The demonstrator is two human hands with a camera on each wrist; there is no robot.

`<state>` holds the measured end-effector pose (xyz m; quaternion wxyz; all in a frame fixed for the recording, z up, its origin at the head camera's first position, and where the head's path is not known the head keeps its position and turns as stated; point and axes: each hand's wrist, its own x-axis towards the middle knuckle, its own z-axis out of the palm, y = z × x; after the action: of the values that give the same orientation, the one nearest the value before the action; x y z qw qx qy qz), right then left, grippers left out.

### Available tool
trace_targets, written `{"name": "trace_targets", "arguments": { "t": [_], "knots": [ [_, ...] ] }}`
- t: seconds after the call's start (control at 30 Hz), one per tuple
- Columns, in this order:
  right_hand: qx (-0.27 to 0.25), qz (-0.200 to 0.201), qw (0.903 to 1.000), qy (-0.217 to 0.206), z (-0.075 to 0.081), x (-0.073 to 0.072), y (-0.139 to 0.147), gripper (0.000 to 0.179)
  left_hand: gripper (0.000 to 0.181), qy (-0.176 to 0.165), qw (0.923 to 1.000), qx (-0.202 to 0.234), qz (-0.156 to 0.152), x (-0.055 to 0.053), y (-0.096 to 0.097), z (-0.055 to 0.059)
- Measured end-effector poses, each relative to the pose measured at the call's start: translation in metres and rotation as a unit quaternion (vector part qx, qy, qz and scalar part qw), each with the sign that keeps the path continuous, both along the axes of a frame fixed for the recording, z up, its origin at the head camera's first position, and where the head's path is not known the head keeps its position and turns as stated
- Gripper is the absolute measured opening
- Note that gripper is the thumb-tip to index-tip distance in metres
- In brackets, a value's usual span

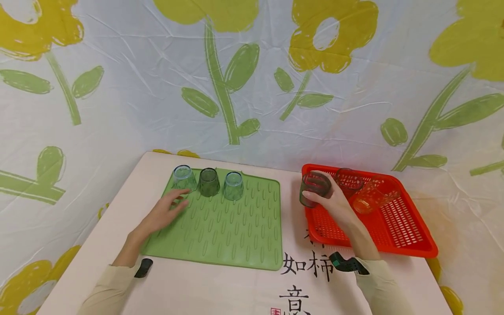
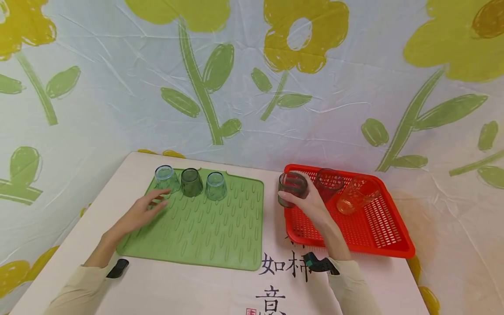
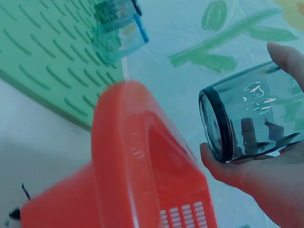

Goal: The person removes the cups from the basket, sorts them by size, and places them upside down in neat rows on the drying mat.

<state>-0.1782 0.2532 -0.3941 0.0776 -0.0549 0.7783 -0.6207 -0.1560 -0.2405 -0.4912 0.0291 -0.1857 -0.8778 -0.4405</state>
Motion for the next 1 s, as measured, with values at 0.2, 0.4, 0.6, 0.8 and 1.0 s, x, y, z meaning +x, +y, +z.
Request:
{"name": "trace_targets", "arguments": {
  "t": [0.2,0.4,0.6,0.8,1.0],
  "knots": [
    [-0.017,-0.006,0.9997,0.015,-0.003,-0.003,-0.016,0.069,0.041,0.012,0.9998,0.018,0.004,-0.003,0.017,0.004],
    [-0.048,0.001,0.9986,0.023,-0.008,-0.005,-0.033,0.069,0.039,0.028,0.9992,0.029,0.002,-0.005,0.032,0.007],
    [-0.083,0.007,0.9964,0.017,-0.017,-0.006,-0.051,0.07,0.04,0.009,0.9985,0.053,-0.007,-0.007,0.048,0.014],
    [-0.084,0.003,0.9962,0.023,-0.025,-0.006,-0.068,0.071,0.041,-0.005,0.9977,0.067,-0.013,-0.01,0.062,0.018],
    [-0.051,-0.007,0.9986,0.017,-0.035,-0.006,-0.084,0.073,0.041,-0.013,0.9964,0.083,-0.014,-0.013,0.077,0.019]
  ]
}}
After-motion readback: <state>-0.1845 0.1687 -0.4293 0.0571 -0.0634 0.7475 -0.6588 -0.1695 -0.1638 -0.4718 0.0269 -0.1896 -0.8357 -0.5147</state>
